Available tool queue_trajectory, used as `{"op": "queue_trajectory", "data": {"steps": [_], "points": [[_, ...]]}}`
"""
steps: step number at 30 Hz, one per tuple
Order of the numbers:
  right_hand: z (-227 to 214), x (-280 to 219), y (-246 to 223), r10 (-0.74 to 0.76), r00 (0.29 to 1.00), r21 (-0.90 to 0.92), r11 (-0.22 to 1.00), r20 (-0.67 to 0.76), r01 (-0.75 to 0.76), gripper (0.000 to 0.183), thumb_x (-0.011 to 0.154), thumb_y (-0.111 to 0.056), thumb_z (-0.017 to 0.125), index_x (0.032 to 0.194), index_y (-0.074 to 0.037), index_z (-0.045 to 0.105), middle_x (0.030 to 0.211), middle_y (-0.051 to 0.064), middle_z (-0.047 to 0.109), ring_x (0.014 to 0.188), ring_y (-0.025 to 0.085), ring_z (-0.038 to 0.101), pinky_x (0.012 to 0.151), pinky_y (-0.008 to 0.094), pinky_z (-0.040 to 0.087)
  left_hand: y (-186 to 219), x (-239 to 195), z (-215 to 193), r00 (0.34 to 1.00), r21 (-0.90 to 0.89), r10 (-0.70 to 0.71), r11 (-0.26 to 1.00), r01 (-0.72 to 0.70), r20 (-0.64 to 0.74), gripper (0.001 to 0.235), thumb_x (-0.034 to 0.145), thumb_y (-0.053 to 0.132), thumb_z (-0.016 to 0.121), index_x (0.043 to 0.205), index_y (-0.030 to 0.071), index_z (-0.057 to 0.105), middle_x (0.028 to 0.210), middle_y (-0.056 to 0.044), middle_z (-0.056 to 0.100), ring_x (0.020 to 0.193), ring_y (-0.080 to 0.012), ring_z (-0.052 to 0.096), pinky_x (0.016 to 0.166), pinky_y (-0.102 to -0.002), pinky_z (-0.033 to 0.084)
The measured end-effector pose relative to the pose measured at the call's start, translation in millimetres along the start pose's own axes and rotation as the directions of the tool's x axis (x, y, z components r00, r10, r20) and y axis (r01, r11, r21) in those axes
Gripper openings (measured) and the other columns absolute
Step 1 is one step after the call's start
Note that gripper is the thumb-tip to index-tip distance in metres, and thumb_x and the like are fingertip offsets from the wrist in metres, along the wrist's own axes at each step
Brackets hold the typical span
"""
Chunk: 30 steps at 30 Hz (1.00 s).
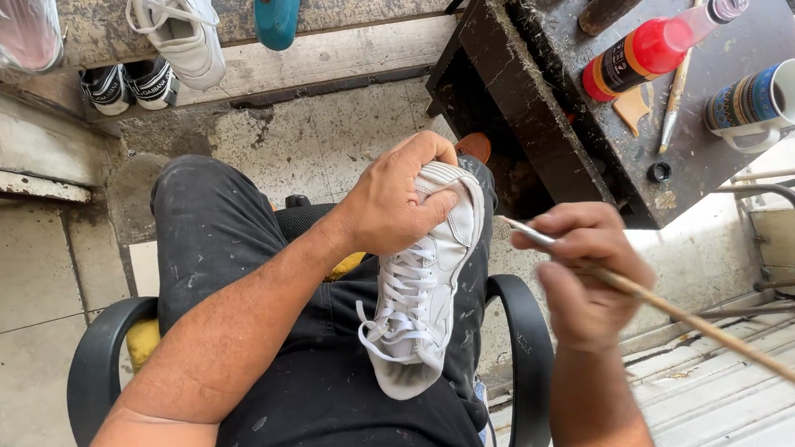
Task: Apply red dye to a white sneaker using a brush and a wooden stick
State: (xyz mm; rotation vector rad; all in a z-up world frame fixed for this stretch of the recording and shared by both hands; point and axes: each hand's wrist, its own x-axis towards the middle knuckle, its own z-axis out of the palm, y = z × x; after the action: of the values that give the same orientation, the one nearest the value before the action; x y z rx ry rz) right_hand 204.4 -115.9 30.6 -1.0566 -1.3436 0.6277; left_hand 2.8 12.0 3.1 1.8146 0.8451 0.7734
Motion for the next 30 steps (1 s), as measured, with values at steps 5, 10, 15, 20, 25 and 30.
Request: {"op": "queue_trajectory", "data": {"steps": [5,10,15,20,25,30], "points": [[19.6,7.8,32.6,-0.232,0.973,-0.056,0.971,-0.011,0.231,0.013,0.081,0.011,0.077,0.083,0.007,0.065,0.093,0.03,0.066,0.084,0.037,0.072,0.067,0.044,0.066,-6.0,-0.3,-1.8,1.0,-0.115,-0.014,0.993,0.014,0.003,0.023,0.086,0.018,0.069,0.106,0.014,0.058,0.094,-0.017,0.061,0.092,-0.0412,0.066,0.083,-0.052,0.051],[33.1,12.8,32.9,-0.318,0.947,-0.167,0.937,-0.037,0.308,0.011,0.08,0.013,0.08,0.083,0.006,0.071,0.09,0.031,0.071,0.083,0.039,0.074,0.069,0.043,0.065,-4.7,-1.2,-1.6,0.999,-0.109,-0.038,0.993,0.039,0.016,0.024,0.085,0.019,0.069,0.107,0.015,0.057,0.095,-0.017,0.062,0.094,-0.0419,0.066,0.085,-0.053,0.051],[35.9,14.4,35.7,-0.367,0.93,-0.22,0.91,-0.027,0.353,0.011,0.081,0.013,0.082,0.084,0.007,0.072,0.09,0.031,0.071,0.082,0.04,0.074,0.068,0.046,0.065,-6.0,1.5,2.1,0.998,-0.065,-0.061,0.996,0.063,0.031,0.025,0.085,0.024,0.068,0.107,0.019,0.057,0.099,-0.014,0.063,0.099,-0.0418,0.068,0.089,-0.054,0.052],[40.5,18.8,27.6,-0.413,0.911,-0.308,0.866,0.003,0.394,0.013,0.081,0.013,0.082,0.081,0.004,0.074,0.088,0.026,0.073,0.078,0.037,0.074,0.065,0.042,0.061,-2.3,0.5,2.9,0.998,-0.05,-0.056,0.997,0.058,0.041,0.027,0.085,0.023,0.068,0.108,0.017,0.056,0.101,-0.016,0.062,0.101,-0.044,0.067,0.09,-0.056,0.052],[39.1,19.4,24.1,-0.423,0.906,-0.362,0.842,0.015,0.399,0.014,0.082,0.014,0.08,0.08,0.001,0.075,0.086,0.023,0.072,0.075,0.035,0.074,0.064,0.041,0.061,-1.3,2.1,3.1,0.997,-0.039,-0.053,0.998,0.055,0.058,0.028,0.086,0.024,0.067,0.11,0.017,0.055,0.102,-0.015,0.061,0.103,-0.0441,0.067,0.092,-0.056,0.051],[42.7,25.1,21.5,-0.42,0.907,-0.368,0.84,0.022,0.398,0.015,0.081,0.014,0.082,0.08,0.001,0.075,0.084,0.021,0.072,0.074,0.035,0.074,0.063,0.042,0.06,-1.8,0.3,3.8,0.996,-0.026,-0.058,0.998,0.06,0.062,0.027,0.087,0.023,0.067,0.11,0.018,0.055,0.103,-0.014,0.061,0.105,-0.0432,0.067,0.093,-0.056,0.052]]}}
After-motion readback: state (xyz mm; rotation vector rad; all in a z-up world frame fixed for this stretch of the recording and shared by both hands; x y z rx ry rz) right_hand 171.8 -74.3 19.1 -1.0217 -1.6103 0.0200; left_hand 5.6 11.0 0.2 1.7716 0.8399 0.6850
